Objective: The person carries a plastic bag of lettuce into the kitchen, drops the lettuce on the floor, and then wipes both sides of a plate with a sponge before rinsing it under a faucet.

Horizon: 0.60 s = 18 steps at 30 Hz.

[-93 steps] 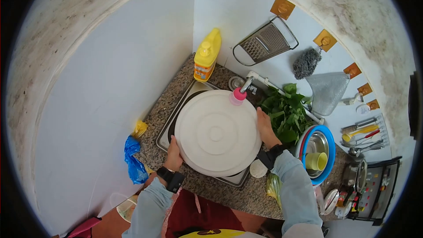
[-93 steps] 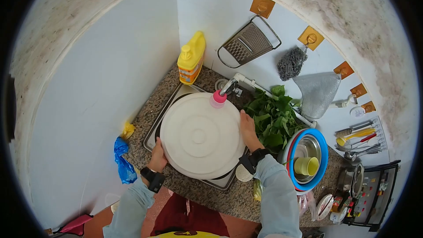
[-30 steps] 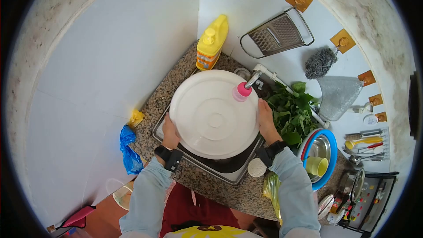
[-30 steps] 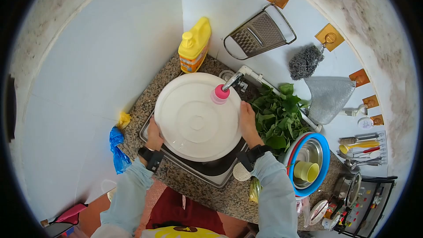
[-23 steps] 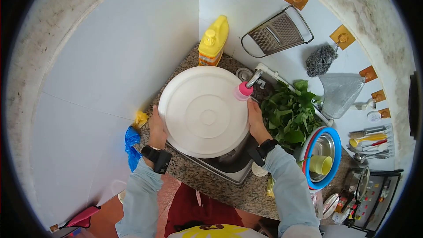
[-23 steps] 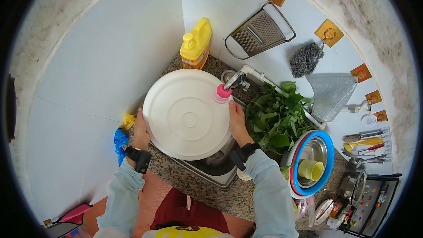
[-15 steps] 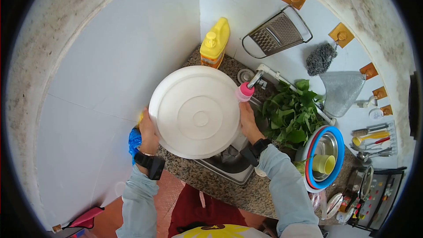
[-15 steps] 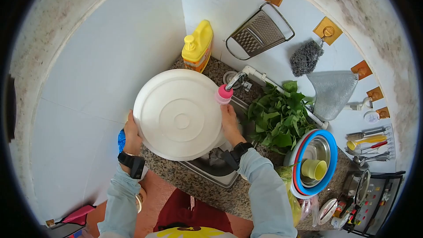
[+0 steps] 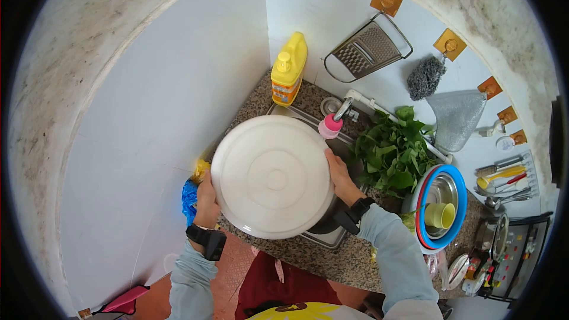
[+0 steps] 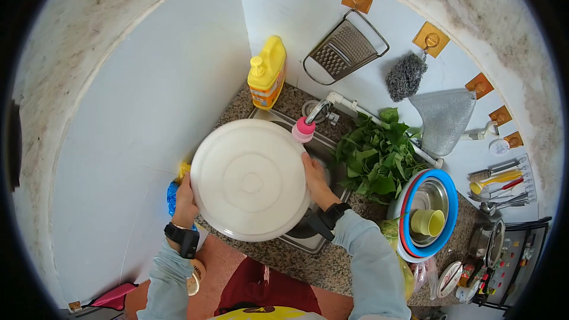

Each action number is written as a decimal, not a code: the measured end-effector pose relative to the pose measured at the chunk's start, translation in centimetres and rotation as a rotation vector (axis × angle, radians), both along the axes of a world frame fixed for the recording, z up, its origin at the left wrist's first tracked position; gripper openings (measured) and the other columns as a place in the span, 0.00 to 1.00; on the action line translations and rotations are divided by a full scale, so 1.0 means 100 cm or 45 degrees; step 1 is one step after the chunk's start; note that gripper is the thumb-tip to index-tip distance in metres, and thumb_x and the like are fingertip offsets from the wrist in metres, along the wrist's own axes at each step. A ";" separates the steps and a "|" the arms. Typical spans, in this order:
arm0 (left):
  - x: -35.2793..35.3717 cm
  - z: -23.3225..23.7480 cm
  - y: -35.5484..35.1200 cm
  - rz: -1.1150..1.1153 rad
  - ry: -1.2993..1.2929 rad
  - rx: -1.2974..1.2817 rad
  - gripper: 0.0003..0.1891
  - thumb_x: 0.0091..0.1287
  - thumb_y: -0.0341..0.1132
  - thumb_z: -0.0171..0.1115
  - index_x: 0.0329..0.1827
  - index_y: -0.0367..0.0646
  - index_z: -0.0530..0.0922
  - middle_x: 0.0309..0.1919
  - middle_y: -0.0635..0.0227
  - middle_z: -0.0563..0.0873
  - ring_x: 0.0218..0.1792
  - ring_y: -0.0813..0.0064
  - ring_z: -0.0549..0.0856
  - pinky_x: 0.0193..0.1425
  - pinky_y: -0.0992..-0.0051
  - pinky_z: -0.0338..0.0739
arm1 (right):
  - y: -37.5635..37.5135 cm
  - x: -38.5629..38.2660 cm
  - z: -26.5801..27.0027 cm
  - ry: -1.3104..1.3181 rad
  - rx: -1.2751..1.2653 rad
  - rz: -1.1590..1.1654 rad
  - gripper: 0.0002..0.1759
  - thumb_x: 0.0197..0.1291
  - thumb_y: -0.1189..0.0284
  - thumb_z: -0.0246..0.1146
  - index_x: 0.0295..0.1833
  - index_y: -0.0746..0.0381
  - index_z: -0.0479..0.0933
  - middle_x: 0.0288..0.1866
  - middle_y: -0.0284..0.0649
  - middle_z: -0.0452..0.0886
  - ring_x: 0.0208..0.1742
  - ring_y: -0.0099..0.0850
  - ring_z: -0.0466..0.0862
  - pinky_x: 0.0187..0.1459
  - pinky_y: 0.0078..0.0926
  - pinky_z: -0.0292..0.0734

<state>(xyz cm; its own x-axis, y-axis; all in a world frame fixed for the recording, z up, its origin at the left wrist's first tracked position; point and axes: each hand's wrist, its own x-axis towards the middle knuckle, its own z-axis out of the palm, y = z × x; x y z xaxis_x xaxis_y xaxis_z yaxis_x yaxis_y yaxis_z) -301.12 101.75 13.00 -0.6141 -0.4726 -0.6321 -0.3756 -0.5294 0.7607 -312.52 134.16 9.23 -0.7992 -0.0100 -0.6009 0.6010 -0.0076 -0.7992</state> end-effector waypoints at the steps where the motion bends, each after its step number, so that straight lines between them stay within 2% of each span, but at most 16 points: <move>1: 0.000 0.001 0.005 0.000 0.005 0.002 0.25 0.74 0.50 0.45 0.59 0.37 0.72 0.53 0.59 0.81 0.50 0.69 0.82 0.53 0.69 0.78 | 0.006 0.002 0.004 0.005 0.002 0.000 0.36 0.62 0.45 0.55 0.57 0.68 0.71 0.53 0.42 0.77 0.51 0.29 0.76 0.51 0.27 0.71; 4: 0.002 -0.006 0.017 -0.018 -0.082 0.158 0.23 0.74 0.49 0.45 0.58 0.38 0.72 0.53 0.60 0.81 0.50 0.69 0.82 0.55 0.69 0.78 | 0.024 0.008 0.016 -0.040 0.152 0.053 0.32 0.65 0.48 0.55 0.56 0.67 0.72 0.48 0.39 0.80 0.47 0.27 0.78 0.50 0.25 0.73; 6: 0.005 -0.032 0.022 -0.151 0.046 0.308 0.23 0.75 0.48 0.42 0.58 0.36 0.72 0.52 0.58 0.82 0.50 0.66 0.82 0.56 0.66 0.78 | 0.036 0.012 0.020 -0.071 0.265 0.057 0.32 0.65 0.49 0.56 0.57 0.69 0.71 0.50 0.40 0.79 0.47 0.28 0.78 0.50 0.26 0.73; 9: 0.001 -0.042 0.040 -0.108 -0.057 0.388 0.23 0.76 0.47 0.40 0.58 0.36 0.72 0.53 0.57 0.81 0.51 0.65 0.82 0.57 0.65 0.77 | 0.053 0.021 0.034 -0.008 0.333 0.030 0.34 0.63 0.47 0.55 0.55 0.70 0.72 0.46 0.45 0.80 0.46 0.32 0.78 0.48 0.29 0.72; 14: 0.002 -0.076 0.063 -0.251 -0.045 0.529 0.24 0.76 0.48 0.39 0.59 0.36 0.71 0.53 0.58 0.81 0.51 0.64 0.82 0.57 0.64 0.77 | 0.077 0.033 0.066 -0.029 0.234 -0.048 0.28 0.63 0.55 0.59 0.54 0.71 0.72 0.43 0.43 0.80 0.39 0.30 0.79 0.42 0.29 0.76; 18: -0.001 -0.093 0.078 -0.357 -0.099 0.601 0.25 0.76 0.49 0.38 0.60 0.36 0.70 0.53 0.58 0.81 0.50 0.64 0.82 0.55 0.63 0.78 | 0.092 0.041 0.090 -0.035 0.244 -0.100 0.26 0.64 0.58 0.59 0.54 0.71 0.71 0.43 0.42 0.80 0.40 0.29 0.80 0.43 0.27 0.76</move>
<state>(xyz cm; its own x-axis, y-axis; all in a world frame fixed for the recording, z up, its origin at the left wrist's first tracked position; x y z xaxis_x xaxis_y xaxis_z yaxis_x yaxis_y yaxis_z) -301.21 109.59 3.73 -0.6190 0.0482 -0.7839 -0.5967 -0.6778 0.4295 -308.45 143.34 18.21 -0.7765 0.1682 -0.6073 0.6259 0.0949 -0.7741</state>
